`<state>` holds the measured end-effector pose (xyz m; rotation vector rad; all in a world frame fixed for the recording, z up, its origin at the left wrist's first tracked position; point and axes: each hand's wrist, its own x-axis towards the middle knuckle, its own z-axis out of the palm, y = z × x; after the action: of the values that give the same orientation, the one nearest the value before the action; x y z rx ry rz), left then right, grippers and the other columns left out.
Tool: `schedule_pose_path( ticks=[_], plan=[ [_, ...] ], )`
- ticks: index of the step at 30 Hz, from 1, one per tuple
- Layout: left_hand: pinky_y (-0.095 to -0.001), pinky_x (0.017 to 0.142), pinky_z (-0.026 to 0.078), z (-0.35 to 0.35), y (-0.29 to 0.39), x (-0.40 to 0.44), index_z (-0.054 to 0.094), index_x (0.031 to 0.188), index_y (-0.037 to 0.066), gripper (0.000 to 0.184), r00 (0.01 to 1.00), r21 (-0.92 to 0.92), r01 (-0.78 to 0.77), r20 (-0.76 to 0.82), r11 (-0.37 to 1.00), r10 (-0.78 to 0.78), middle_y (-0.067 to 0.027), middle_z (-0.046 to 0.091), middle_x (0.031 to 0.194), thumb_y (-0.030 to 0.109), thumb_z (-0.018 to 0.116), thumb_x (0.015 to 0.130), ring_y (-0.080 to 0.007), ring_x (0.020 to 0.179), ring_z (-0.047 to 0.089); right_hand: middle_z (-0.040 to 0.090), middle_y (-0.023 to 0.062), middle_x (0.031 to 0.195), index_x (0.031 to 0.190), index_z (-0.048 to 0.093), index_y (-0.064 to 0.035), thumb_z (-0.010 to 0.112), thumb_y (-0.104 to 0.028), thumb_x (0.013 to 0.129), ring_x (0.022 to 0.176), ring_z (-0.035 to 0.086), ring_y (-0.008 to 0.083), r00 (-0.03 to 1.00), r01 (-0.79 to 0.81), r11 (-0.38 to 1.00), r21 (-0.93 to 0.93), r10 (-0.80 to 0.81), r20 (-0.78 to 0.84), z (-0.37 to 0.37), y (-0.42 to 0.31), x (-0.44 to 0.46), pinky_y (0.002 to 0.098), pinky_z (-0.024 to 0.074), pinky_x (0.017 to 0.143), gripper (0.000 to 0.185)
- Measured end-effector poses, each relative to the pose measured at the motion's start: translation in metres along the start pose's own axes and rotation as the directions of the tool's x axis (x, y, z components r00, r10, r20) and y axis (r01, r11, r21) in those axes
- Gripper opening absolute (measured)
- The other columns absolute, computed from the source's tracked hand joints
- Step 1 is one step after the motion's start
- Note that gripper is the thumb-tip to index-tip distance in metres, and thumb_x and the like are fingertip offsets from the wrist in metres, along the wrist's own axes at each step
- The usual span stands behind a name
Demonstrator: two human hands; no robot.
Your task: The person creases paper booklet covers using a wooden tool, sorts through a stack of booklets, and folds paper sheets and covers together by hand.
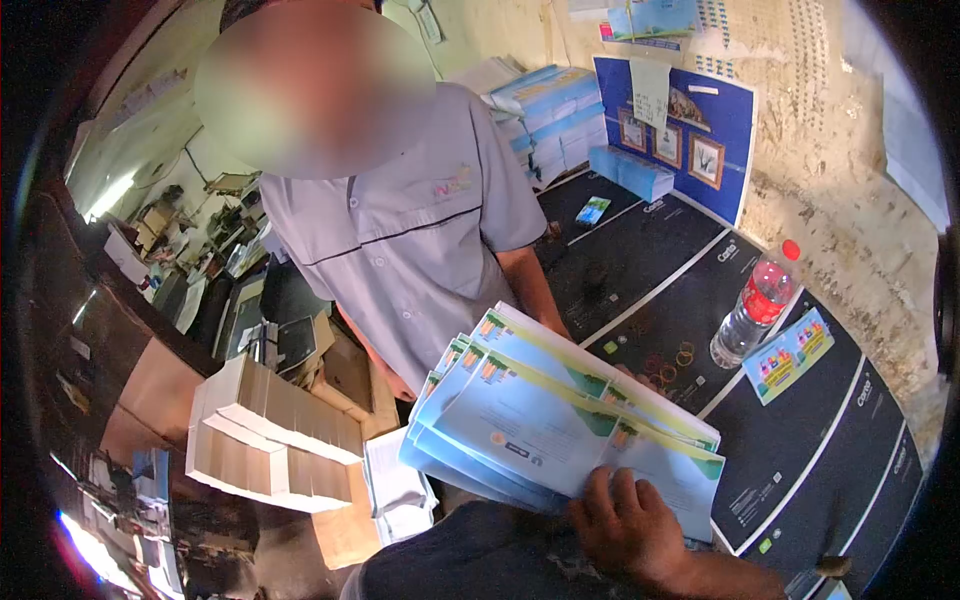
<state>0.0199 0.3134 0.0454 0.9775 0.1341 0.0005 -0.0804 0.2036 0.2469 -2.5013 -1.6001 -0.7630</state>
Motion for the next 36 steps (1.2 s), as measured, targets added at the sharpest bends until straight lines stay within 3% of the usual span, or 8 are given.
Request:
schedule_pose_path(
  ticks=[12, 15, 17, 21, 23, 27, 35, 36],
  plan=[
    [-0.0388, 0.078, 0.051, -0.013, -0.07, -0.024, 0.057, 0.117, 0.003, 0.051, 0.989, 0.162, 0.146, 0.0, 0.976, -0.148, -0.0113, 0.065, 0.095, 0.045, 0.03, 0.106, -0.0237, 0.083, 0.063, 0.063, 0.02, 0.096, 0.106, 0.063, 0.0006, 0.075, -0.013, 0.076, 0.076, 0.065, 0.038, 0.693, -0.659, 0.584, 0.473, 0.716, 0.081, 0.048, 0.013, -0.126, 0.0416, 0.0544, 0.068, 0.035],
    [-0.0367, 0.076, 0.051, 0.021, -0.035, -0.053, 0.057, 0.116, 0.004, 0.053, 0.944, 0.693, 0.088, 0.172, 0.716, -0.283, -0.0123, 0.064, 0.093, 0.05, 0.032, 0.105, -0.0213, 0.084, 0.062, 0.064, 0.0232, 0.099, 0.109, 0.062, 0.0053, 0.074, -0.016, 0.081, 0.081, 0.067, 0.0408, 0.501, -0.713, 0.396, 0.578, 0.865, 0.026, 0.094, -0.014, -0.199, 0.0427, 0.0547, 0.069, 0.037],
    [-0.0357, 0.079, 0.051, 0.018, -0.075, -0.048, 0.056, 0.117, 0.001, 0.055, 0.937, 0.546, -0.023, 0.304, 0.838, -0.173, -0.0138, 0.064, 0.095, 0.05, 0.036, 0.104, -0.0205, 0.088, 0.062, 0.062, 0.0007, 0.082, 0.116, 0.065, -0.0019, 0.068, -0.01, 0.093, 0.064, 0.051, 0.0081, -0.075, -0.5, -0.324, 0.803, 0.94, 0.333, 0.106, -0.035, -0.228, 0.023, 0.0406, 0.057, 0.025],
    [-0.0345, 0.086, 0.05, 0.06, -0.03, -0.055, 0.056, 0.119, -0.003, 0.055, 0.809, 0.742, 0.104, 0.324, 0.662, -0.49, -0.0148, 0.066, 0.103, 0.048, 0.045, 0.102, -0.0201, 0.096, 0.063, 0.06, 0.0015, 0.078, 0.111, 0.063, 0.0063, 0.062, -0.002, 0.094, 0.058, 0.048, 0.0065, -0.34, -0.141, -0.462, 0.876, 0.853, 0.395, 0.104, -0.04, -0.228, 0.0222, 0.0361, 0.05, 0.019],
    [-0.0332, 0.086, 0.049, 0.048, -0.091, -0.043, 0.055, 0.124, -0.002, 0.051, 0.825, 0.479, 0.197, 0.39, 0.855, -0.409, -0.014, 0.066, 0.105, 0.044, 0.05, 0.102, -0.0184, 0.095, 0.063, 0.065, 0.0071, 0.088, 0.107, 0.063, 0.0093, 0.062, -0.002, 0.094, 0.069, 0.056, 0.0101, -0.283, 0.018, -0.473, 0.881, 0.842, 0.458, 0.121, -0.047, -0.262, 0.0245, 0.0438, 0.059, 0.018],
    [-0.0338, 0.086, 0.049, 0.059, -0.071, -0.044, 0.055, 0.126, 0.0, 0.048, 0.72, 0.387, 0.445, 0.383, 0.808, -0.579, -0.0114, 0.067, 0.106, 0.041, 0.052, 0.101, -0.0172, 0.095, 0.062, 0.061, 0.0232, 0.122, 0.121, 0.05, 0.0157, 0.055, -0.002, 0.096, 0.11, 0.062, 0.0283, -0.311, -0.603, -0.509, 0.614, 0.859, 0.406, 0.117, -0.041, -0.261, 0.0324, 0.051, 0.093, 0.031],
    [-0.0367, 0.087, 0.05, 0.022, -0.144, -0.022, 0.052, 0.133, 0.001, 0.046, 0.767, 0.411, 0.312, 0.423, 0.857, -0.482, -0.0123, 0.066, 0.109, 0.036, 0.049, 0.103, -0.02, 0.102, 0.062, 0.057, 0.0249, 0.131, 0.127, 0.049, 0.0184, 0.05, -0.001, 0.099, 0.109, 0.062, 0.0243, -0.168, -0.302, -0.424, 0.854, 0.905, 0.39, 0.142, -0.04, -0.276, 0.0277, 0.0512, 0.092, 0.034],
    [-0.0369, 0.088, 0.05, 0.032, -0.134, -0.031, 0.05, 0.134, 0.001, 0.046, 0.902, 0.397, 0.089, 0.356, 0.913, -0.243, -0.0129, 0.066, 0.109, 0.035, 0.048, 0.104, -0.0204, 0.102, 0.062, 0.053, 0.0261, 0.135, 0.132, 0.043, 0.019, 0.05, -0.005, 0.101, 0.111, 0.061, 0.025, -0.16, -0.625, -0.451, 0.637, 0.873, 0.461, 0.118, -0.032, -0.257, 0.0275, 0.0506, 0.093, 0.039]
  ],
)
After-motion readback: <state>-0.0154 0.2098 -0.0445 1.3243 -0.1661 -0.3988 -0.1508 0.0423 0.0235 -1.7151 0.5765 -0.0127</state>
